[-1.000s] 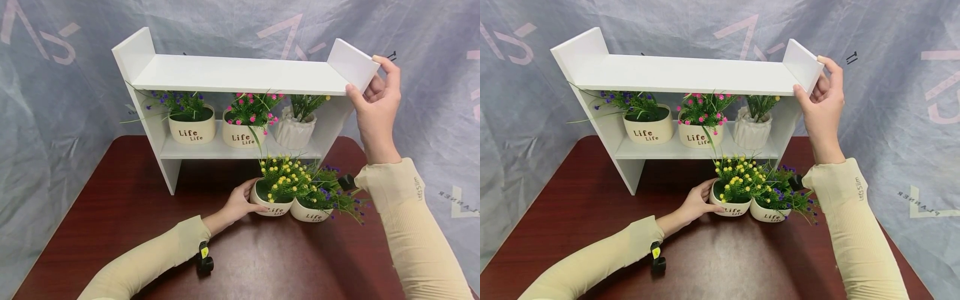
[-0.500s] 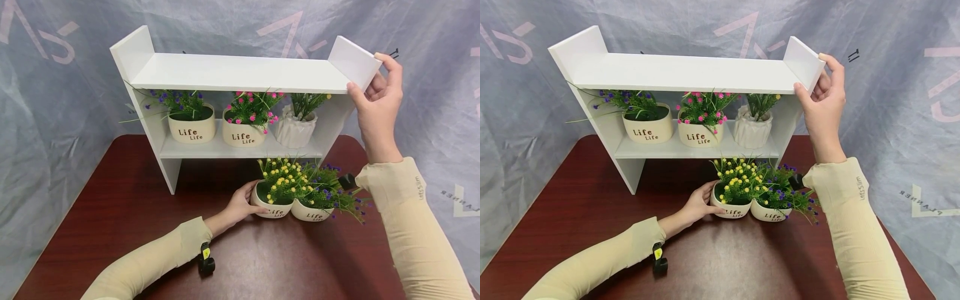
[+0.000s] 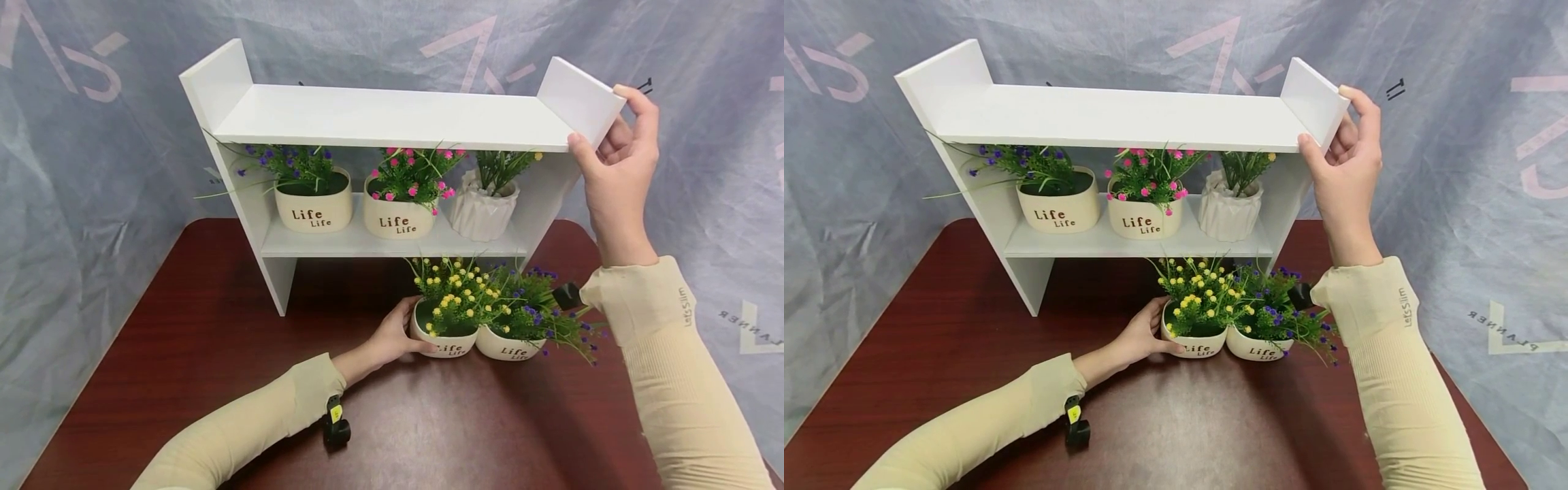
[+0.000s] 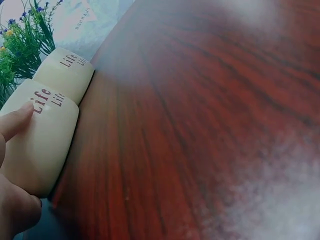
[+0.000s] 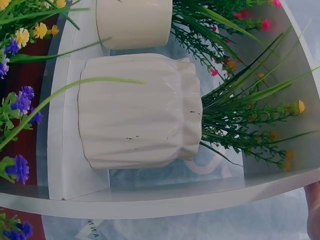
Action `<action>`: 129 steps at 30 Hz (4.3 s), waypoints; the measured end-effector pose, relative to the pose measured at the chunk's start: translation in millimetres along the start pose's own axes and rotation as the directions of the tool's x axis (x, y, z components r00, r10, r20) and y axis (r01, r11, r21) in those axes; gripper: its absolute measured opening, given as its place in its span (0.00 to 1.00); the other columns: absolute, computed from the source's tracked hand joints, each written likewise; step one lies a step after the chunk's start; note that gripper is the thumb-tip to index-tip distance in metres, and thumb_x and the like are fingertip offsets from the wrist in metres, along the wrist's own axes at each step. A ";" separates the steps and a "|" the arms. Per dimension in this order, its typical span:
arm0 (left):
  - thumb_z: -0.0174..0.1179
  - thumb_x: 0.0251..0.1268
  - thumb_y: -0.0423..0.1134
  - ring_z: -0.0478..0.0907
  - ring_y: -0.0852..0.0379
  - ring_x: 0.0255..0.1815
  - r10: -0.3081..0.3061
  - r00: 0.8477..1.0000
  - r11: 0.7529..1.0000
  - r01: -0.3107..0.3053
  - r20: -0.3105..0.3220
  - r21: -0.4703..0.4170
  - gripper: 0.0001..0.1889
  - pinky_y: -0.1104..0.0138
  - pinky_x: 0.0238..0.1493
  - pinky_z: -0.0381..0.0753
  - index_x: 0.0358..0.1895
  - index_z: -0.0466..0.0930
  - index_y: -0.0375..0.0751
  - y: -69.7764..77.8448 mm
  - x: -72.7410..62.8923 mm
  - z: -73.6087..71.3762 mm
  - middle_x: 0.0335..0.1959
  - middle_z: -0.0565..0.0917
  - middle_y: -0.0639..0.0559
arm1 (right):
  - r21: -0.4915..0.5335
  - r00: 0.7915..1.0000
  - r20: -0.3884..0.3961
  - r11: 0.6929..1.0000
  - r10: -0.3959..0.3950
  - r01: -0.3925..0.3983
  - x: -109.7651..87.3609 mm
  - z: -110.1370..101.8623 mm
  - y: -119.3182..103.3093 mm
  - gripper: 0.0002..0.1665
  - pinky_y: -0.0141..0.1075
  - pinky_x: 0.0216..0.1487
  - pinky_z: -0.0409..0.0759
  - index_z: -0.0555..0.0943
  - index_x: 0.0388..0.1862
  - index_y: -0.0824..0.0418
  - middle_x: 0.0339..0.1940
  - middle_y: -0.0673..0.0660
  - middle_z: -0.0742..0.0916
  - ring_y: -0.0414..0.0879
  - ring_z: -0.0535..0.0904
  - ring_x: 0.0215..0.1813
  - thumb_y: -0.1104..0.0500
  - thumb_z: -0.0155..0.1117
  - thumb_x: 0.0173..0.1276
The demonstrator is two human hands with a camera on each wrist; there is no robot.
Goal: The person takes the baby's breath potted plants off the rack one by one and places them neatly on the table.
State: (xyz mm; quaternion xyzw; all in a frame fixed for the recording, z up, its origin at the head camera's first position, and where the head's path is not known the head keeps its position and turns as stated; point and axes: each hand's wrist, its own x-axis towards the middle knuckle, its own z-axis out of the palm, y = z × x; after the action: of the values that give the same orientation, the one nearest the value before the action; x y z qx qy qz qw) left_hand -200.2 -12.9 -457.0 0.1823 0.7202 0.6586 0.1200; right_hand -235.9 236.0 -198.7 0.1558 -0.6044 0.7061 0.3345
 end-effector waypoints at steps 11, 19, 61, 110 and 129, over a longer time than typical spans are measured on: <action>0.76 0.41 0.26 0.60 0.43 0.75 -0.024 0.999 0.999 0.023 0.047 0.034 0.53 0.55 0.75 0.60 0.73 0.54 0.33 6.1 -1.6 -8.5 0.74 0.63 0.37 | -0.007 1.000 -0.001 1.000 0.012 -0.012 -1.4 1.1 -2.3 0.34 0.35 0.54 0.77 0.71 0.62 0.53 0.59 0.62 0.82 0.53 0.78 0.57 0.73 0.65 0.57; 0.75 0.45 0.29 0.56 0.41 0.76 -0.025 0.998 0.998 0.022 0.050 0.057 0.51 0.52 0.76 0.57 0.74 0.54 0.33 15.4 -6.8 -22.6 0.76 0.59 0.38 | 0.016 1.000 -0.008 1.000 0.019 -0.019 -1.1 0.8 -3.5 0.34 0.35 0.53 0.77 0.72 0.61 0.53 0.58 0.62 0.82 0.54 0.79 0.56 0.74 0.64 0.58; 0.71 0.52 0.30 0.56 0.40 0.76 -0.022 0.997 1.000 0.021 0.079 0.007 0.45 0.53 0.75 0.58 0.73 0.56 0.32 41.2 -56.1 -73.6 0.75 0.60 0.35 | 0.011 1.000 0.011 1.000 0.010 -0.010 -0.6 2.1 -3.3 0.34 0.35 0.53 0.77 0.71 0.62 0.53 0.59 0.63 0.81 0.54 0.78 0.57 0.74 0.64 0.58; 0.65 0.56 0.23 0.64 0.56 0.74 0.262 0.965 0.955 -0.258 -0.011 0.145 0.38 0.67 0.71 0.66 0.72 0.63 0.39 203.2 -69.7 -132.4 0.73 0.68 0.47 | 0.032 1.000 0.003 0.999 -0.001 0.001 -1.5 -2.9 1.5 0.35 0.33 0.51 0.79 0.71 0.62 0.55 0.56 0.63 0.82 0.54 0.79 0.54 0.75 0.65 0.56; 0.64 0.52 0.17 0.72 0.53 0.68 0.509 0.806 0.840 -0.542 -0.302 -0.030 0.31 0.69 0.68 0.70 0.63 0.73 0.30 264.3 -71.6 -160.5 0.65 0.77 0.42 | 0.013 1.000 0.002 1.000 -0.015 0.015 -1.8 -3.4 1.9 0.35 0.33 0.52 0.79 0.72 0.62 0.54 0.57 0.64 0.82 0.53 0.80 0.54 0.74 0.66 0.56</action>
State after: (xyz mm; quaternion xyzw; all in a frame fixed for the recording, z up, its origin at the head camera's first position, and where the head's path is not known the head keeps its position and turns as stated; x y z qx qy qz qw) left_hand -174.1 -170.8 -183.0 0.2720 0.6118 0.7252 -0.1606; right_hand -235.2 238.6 -202.0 0.1630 -0.5992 0.7072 0.3380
